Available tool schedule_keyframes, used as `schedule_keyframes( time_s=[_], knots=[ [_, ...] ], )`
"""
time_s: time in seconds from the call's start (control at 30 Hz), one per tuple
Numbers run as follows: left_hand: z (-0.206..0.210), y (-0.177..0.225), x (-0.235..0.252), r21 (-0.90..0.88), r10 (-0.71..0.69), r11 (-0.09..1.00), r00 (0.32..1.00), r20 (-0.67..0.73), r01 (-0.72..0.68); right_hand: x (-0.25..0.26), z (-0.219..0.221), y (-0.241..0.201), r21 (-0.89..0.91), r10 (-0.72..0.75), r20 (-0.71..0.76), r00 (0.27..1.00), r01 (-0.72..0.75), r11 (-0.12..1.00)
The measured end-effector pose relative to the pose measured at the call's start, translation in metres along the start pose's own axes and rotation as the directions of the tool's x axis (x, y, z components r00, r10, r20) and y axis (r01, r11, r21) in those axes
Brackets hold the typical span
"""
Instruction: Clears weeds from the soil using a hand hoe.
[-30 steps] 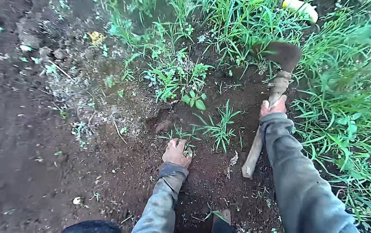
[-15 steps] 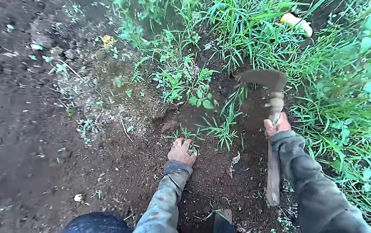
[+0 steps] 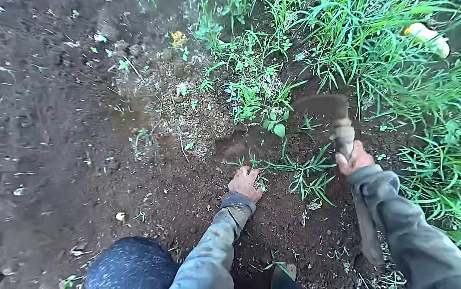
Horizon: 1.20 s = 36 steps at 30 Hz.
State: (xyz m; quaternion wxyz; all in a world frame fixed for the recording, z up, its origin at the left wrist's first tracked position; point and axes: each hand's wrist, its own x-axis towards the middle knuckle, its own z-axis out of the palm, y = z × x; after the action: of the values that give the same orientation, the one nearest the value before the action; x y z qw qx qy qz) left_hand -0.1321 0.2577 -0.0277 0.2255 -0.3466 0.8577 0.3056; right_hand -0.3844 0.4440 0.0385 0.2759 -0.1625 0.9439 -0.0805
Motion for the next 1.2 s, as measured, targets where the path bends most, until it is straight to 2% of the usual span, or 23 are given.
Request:
schedule_keyframes(
  time_s=[0.03,0.1,0.2,0.27,0.33,0.4,0.47,0.53,0.6,0.63,0.7,0.77,0.83,0.9,0.97,1.03,1.1,1.13,1.2],
  knots=[
    [-0.001,0.0,0.001,0.002,-0.002,1.0,1.0,0.004,0.002,0.02,-0.006,-0.019,0.059,0.039,-0.027,0.999,-0.037,0.998],
    [0.004,-0.001,0.001,0.006,-0.008,1.0,1.0,-0.002,0.008,0.047,0.014,-0.058,0.178,0.102,0.062,0.993,-0.111,0.978],
    [-0.004,-0.001,0.002,-0.007,0.008,1.0,1.0,0.002,-0.008,0.021,0.087,-0.075,0.426,0.074,0.23,0.97,-0.169,0.889],
    [-0.005,-0.002,0.0,-0.01,0.002,1.0,1.0,0.006,-0.002,-0.015,0.1,-0.044,0.317,0.002,0.37,0.929,-0.129,0.939],
    [0.004,-0.004,-0.001,0.0,0.012,1.0,1.0,0.002,-0.012,-0.058,0.089,-0.006,0.094,0.001,0.454,0.891,-0.049,0.994],
    [-0.002,0.001,0.0,-0.007,-0.005,1.0,0.999,0.038,0.005,-0.079,0.069,0.014,-0.034,-0.002,0.397,0.918,0.017,0.999],
    [-0.006,0.002,-0.001,-0.008,-0.034,0.999,0.996,0.077,0.035,-0.074,0.042,0.016,-0.082,-0.014,0.267,0.964,0.038,0.996],
    [0.0,-0.001,-0.003,-0.01,-0.026,1.0,0.998,0.062,0.026,-0.046,0.01,0.002,-0.105,0.029,0.104,0.994,-0.018,0.994],
    [-0.001,0.001,-0.001,-0.017,-0.009,1.0,0.999,0.036,0.01,-0.003,-0.007,-0.021,-0.03,0.093,-0.077,0.993,-0.095,0.995],
    [-0.001,0.0,0.0,-0.014,-0.007,1.0,0.999,0.033,0.008,0.018,-0.004,-0.033,0.017,0.128,-0.121,0.984,-0.127,0.992],
    [0.006,-0.002,-0.002,-0.015,-0.007,1.0,0.999,0.047,0.008,0.041,0.028,-0.04,0.031,0.158,-0.06,0.986,-0.157,0.987],
    [0.004,-0.005,-0.003,-0.019,0.026,0.999,0.999,0.033,-0.026,0.035,0.062,-0.019,0.007,0.122,0.05,0.991,-0.123,0.992],
    [-0.005,-0.003,-0.001,-0.044,0.027,0.999,0.999,0.022,-0.026,0.019,0.049,0.002,-0.057,0.033,0.155,0.987,-0.024,0.998],
    [-0.007,-0.003,0.0,-0.049,0.026,0.999,1.0,0.015,-0.025,0.002,0.022,0.02,-0.062,-0.016,0.174,0.985,0.028,0.998],
    [-0.002,-0.005,0.004,-0.056,0.015,0.998,1.0,-0.016,-0.016,0.009,0.007,0.023,0.079,0.013,0.068,0.998,-0.019,0.997],
    [0.006,-0.007,0.005,-0.057,0.011,0.998,0.999,-0.041,-0.013,0.02,0.017,0.01,0.328,0.142,0.036,0.989,-0.146,0.933],
    [0.01,-0.008,0.002,-0.045,0.02,0.999,0.999,-0.025,-0.021,-0.005,0.057,0.001,0.422,0.173,0.166,0.971,-0.228,0.877],
    [0.004,-0.007,0.002,-0.042,0.032,0.999,0.999,-0.004,-0.032,-0.031,0.077,-0.001,0.387,0.138,0.258,0.956,-0.233,0.892],
    [-0.009,-0.005,0.003,-0.056,0.031,0.998,0.999,0.026,-0.03,-0.065,0.09,0.007,0.212,0.054,0.331,0.942,-0.131,0.968]
  ],
)
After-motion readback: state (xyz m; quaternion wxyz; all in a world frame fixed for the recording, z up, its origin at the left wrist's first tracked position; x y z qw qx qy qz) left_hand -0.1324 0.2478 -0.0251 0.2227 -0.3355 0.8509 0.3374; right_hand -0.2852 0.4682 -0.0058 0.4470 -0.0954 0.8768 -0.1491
